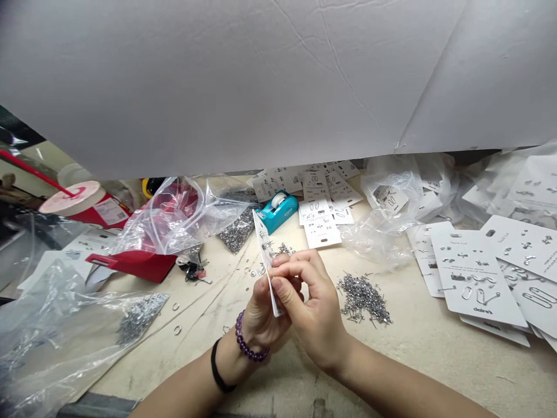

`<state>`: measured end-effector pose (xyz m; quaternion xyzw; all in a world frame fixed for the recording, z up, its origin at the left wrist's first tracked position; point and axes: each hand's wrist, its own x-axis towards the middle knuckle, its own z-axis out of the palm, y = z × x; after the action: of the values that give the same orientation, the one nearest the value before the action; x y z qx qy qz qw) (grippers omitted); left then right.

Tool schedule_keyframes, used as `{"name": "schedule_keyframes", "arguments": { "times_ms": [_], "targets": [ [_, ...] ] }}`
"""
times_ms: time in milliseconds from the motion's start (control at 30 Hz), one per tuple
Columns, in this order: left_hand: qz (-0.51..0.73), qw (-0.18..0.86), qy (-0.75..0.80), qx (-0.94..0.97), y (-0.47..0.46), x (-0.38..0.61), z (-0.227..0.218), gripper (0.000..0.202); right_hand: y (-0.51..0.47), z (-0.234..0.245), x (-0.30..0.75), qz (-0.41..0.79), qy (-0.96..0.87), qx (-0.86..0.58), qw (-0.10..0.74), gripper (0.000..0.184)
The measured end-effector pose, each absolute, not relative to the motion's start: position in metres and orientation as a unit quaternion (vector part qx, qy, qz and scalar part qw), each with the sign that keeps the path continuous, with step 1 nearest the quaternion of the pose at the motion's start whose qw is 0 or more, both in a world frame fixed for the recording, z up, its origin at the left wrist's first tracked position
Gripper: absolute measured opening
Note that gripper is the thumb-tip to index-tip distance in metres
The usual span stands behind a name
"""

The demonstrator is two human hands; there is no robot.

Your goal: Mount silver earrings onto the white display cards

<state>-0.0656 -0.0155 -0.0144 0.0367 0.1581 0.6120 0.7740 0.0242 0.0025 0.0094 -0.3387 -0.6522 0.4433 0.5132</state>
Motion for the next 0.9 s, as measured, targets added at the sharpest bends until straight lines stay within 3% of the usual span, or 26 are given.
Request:
{"name": "schedule_keyframes", "arguments": {
  "times_ms": [267, 533, 733, 900],
  "targets": [
    [0.602, 0.789, 0.120, 0.033, -0.012, -0.073, -0.007, 0.041, 0.017, 0.011, 0.035, 0.459, -0.697, -0.293, 0.467, 0.007],
    [0.596, 0.769, 0.188, 0.132, -0.007, -0.072, -0.003, 0.033, 0.030, 0.022, 0.048, 0.378, -0.794, -0.263, 0.396, 0.007],
    [0.599, 0.716, 0.280, 0.225, 0.003, -0.083, 0.003, 0.035, 0.051, 0.022, 0.059, 0.494, -0.749, -0.304, 0.319, 0.011],
    [0.619, 0.687, 0.311, 0.220, 0.007, -0.097, 0.015, 0.034, 0.061, 0.016, 0.062, 0.626, -0.632, -0.329, 0.316, 0.024]
  ]
}}
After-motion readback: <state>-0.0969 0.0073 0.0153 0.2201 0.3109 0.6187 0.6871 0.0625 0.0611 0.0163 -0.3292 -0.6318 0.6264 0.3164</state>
